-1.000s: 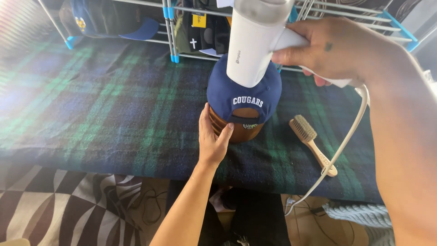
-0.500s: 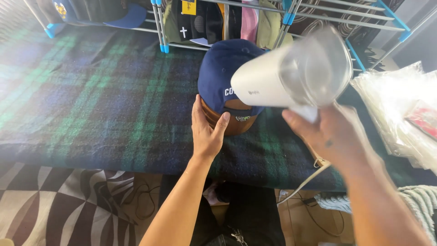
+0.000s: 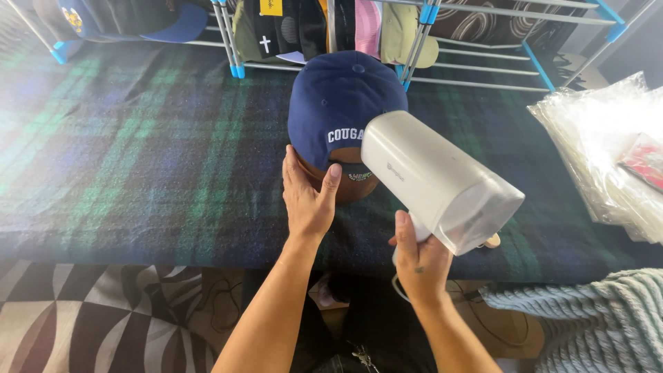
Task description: Using a hair dryer and a brush to finish and shape a baseball cap on a wooden form.
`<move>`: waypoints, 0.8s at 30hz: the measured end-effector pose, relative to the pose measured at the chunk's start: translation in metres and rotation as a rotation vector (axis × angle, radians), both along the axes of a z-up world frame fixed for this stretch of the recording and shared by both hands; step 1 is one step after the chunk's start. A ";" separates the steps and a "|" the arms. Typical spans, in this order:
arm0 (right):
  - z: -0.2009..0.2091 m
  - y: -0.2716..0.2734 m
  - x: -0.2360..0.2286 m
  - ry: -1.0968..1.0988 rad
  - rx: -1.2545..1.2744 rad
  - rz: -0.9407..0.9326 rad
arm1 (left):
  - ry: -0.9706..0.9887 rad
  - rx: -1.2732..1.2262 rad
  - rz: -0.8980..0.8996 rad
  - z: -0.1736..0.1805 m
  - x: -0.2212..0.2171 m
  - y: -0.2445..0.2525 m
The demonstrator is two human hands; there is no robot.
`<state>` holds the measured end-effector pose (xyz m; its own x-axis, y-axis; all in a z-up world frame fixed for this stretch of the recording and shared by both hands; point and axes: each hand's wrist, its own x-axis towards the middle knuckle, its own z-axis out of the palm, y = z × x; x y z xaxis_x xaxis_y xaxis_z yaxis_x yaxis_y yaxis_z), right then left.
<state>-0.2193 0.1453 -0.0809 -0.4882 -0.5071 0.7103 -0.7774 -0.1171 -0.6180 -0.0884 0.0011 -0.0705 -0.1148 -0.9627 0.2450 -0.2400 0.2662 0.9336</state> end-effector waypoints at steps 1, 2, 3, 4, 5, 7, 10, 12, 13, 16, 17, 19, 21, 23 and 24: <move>-0.002 -0.003 0.006 0.000 -0.003 0.003 | 0.000 -0.003 0.003 0.003 -0.001 -0.001; -0.004 -0.005 0.011 -0.050 -0.011 -0.005 | 0.002 0.027 0.003 0.006 -0.002 -0.002; -0.006 -0.005 0.017 -0.102 -0.014 -0.017 | 0.003 0.061 -0.001 0.007 -0.003 -0.001; -0.004 -0.004 0.023 -0.103 -0.012 -0.017 | 0.002 0.063 -0.002 0.008 -0.002 0.000; 0.000 -0.003 0.028 -0.180 -0.015 -0.015 | 0.003 0.080 0.002 0.010 -0.003 0.000; 0.002 -0.001 0.033 -0.256 -0.020 -0.014 | 0.006 0.096 0.004 0.014 -0.005 0.003; 0.007 -0.001 0.037 -0.536 -0.012 0.054 | 0.046 0.091 0.031 0.018 -0.004 0.005; 0.024 0.001 0.040 -0.723 0.004 0.077 | 0.037 0.081 0.043 0.014 -0.006 0.003; 0.020 0.000 0.031 -0.720 0.001 0.076 | 0.040 0.078 0.041 0.014 -0.007 0.003; 0.017 0.003 0.007 -0.969 0.003 0.084 | 0.049 0.075 0.046 0.012 -0.006 0.005; 0.021 0.005 -0.001 -0.957 -0.003 0.081 | 0.040 0.075 0.053 0.011 -0.006 0.004; 0.043 0.011 -0.010 -0.939 -0.012 0.089 | 0.037 0.069 0.067 0.013 -0.005 0.002; 0.076 0.022 -0.010 -0.689 0.088 -0.033 | 0.026 0.092 0.051 0.014 -0.004 0.005; 0.110 0.021 -0.023 -0.545 0.161 -0.031 | 0.029 0.091 0.051 0.012 -0.004 0.002; 0.127 0.022 -0.030 -0.399 0.228 -0.029 | 0.035 0.087 0.049 0.011 -0.005 0.002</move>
